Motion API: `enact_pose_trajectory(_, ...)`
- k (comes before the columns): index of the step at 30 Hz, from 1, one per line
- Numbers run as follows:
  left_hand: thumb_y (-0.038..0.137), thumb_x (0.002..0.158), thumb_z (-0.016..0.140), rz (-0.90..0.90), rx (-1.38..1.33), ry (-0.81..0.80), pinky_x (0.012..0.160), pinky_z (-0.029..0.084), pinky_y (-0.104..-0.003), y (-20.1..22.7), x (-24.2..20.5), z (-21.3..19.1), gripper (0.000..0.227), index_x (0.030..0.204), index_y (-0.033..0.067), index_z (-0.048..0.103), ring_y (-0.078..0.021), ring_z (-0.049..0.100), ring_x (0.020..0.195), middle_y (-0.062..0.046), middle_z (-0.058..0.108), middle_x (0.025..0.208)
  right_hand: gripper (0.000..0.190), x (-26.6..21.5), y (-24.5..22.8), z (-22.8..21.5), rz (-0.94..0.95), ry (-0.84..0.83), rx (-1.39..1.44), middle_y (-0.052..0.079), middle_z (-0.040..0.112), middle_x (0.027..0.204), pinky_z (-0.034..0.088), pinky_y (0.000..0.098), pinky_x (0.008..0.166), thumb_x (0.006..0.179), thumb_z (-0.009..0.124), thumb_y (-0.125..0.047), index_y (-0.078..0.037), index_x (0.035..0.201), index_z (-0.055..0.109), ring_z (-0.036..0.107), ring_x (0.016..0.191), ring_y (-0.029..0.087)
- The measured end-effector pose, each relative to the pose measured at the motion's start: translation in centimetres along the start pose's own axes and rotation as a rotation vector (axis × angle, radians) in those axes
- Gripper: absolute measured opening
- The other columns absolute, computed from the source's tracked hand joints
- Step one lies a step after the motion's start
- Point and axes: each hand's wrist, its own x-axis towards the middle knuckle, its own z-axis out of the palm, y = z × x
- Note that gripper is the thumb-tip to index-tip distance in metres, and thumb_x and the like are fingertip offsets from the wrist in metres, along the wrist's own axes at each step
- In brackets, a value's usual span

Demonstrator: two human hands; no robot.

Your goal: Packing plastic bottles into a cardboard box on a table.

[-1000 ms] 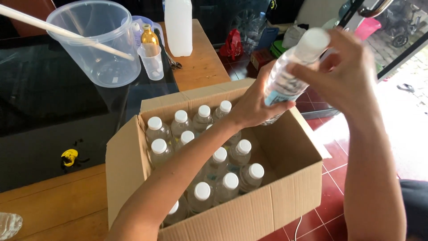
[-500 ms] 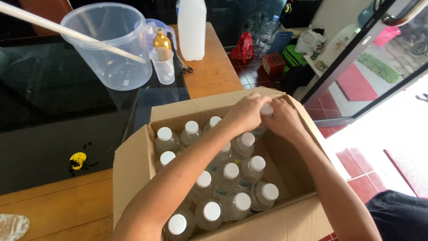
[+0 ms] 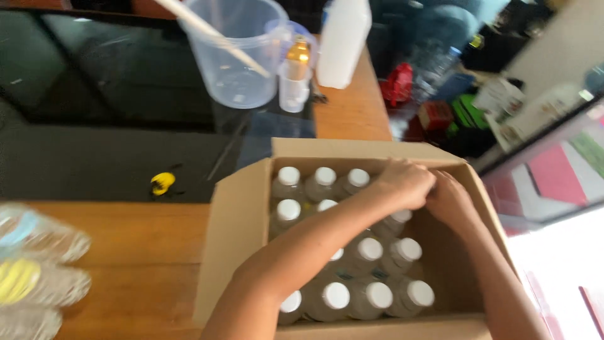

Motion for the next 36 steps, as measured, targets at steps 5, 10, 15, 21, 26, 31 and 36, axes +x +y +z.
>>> enact_pose_trajectory(5,0.022,0.073,0.054,-0.05,0.029,0.029,0.081,0.049,-0.05,0.1,-4.0,-3.4,0.029,0.097,0.0279,0.069,-0.0268,0.064,0.103,0.002,0.065,0.115,0.041,-2.4,-8.3,-6.8,-0.064,0.069,-0.176,0.008,0.068,0.104,0.044,0.0383,0.086,0.066,0.057,-0.014,-0.016,0.106,0.067,0.061,0.103,0.027)
enact_pose_trajectory(10,0.017,0.075,0.052,-0.019,0.001,0.11,0.068,0.055,-0.049,-1.3,-11.8,-8.0,0.037,0.11,0.0204,0.064,-0.0273,0.065,0.101,-0.004,0.067,0.113,0.015,-0.5,-8.6,-4.7,-0.2,0.118,0.111,0.008,0.068,0.084,0.047,0.036,0.069,0.088,0.062,-0.01,-0.006,0.102,0.064,0.065,0.075,0.023)
enact_pose_trajectory(15,0.029,0.079,0.043,-0.129,-0.097,0.284,0.064,0.054,-0.049,-3.3,-21.2,-10.3,0.036,0.106,0.0116,0.06,-0.0314,0.067,0.098,-0.011,0.065,0.114,0.042,-1.3,-20.2,-4.9,-0.292,0.018,-0.064,0.005,0.074,0.077,0.052,0.0296,0.076,0.07,0.066,-0.015,-0.029,0.109,0.069,0.074,0.075,0.017)
enact_pose_trajectory(21,0.019,0.085,0.044,-0.262,-0.277,0.502,0.074,0.053,-0.039,-6.6,-34.5,-10.6,0.037,0.118,0.008,0.056,-0.0261,0.06,0.109,-0.01,0.06,0.124,0.019,-1.7,-32.3,-0.6,-0.79,-0.041,-0.015,0.003,0.07,0.072,0.048,0.0383,0.058,0.08,0.06,-0.017,-0.02,0.097,0.066,0.065,0.061,0.025)
enact_pose_trajectory(26,0.026,0.088,0.048,-0.45,-0.354,0.697,0.079,0.048,-0.04,-7.5,-45.0,-9.3,0.046,0.132,0.013,0.044,-0.0291,0.059,0.104,-0.013,0.059,0.114,0.008,-4.1,-43.7,1.4,-0.97,-0.076,-0.081,-0.008,0.065,0.065,0.047,0.0352,0.057,0.082,0.061,-0.031,-0.027,0.088,0.062,0.063,0.061,0.02)
enact_pose_trajectory(31,0.026,0.092,0.044,-0.612,-0.395,0.833,0.095,0.044,-0.043,-8.4,-51.8,-7.7,0.045,0.132,0.0051,0.045,-0.0294,0.052,0.117,-0.017,0.055,0.128,0.013,-7.1,-54.4,2.3,-0.927,-0.286,-0.216,-0.003,0.068,0.07,0.049,0.0448,0.059,0.086,0.058,-0.034,-0.021,0.082,0.057,0.064,0.068,0.033)
enact_pose_trajectory(36,0.026,0.088,0.051,-0.968,-0.622,1.033,0.104,0.031,-0.055,-9.3,-55.0,-6.9,0.065,0.144,0.0043,0.028,-0.0404,0.03,0.133,-0.025,0.032,0.143,0.02,-7.4,-61.9,5.3,-1.17,-0.075,-0.004,0.0,0.067,0.086,0.057,0.0398,0.067,0.083,0.067,-0.033,-0.024,0.1,0.062,0.069,0.077,0.025)
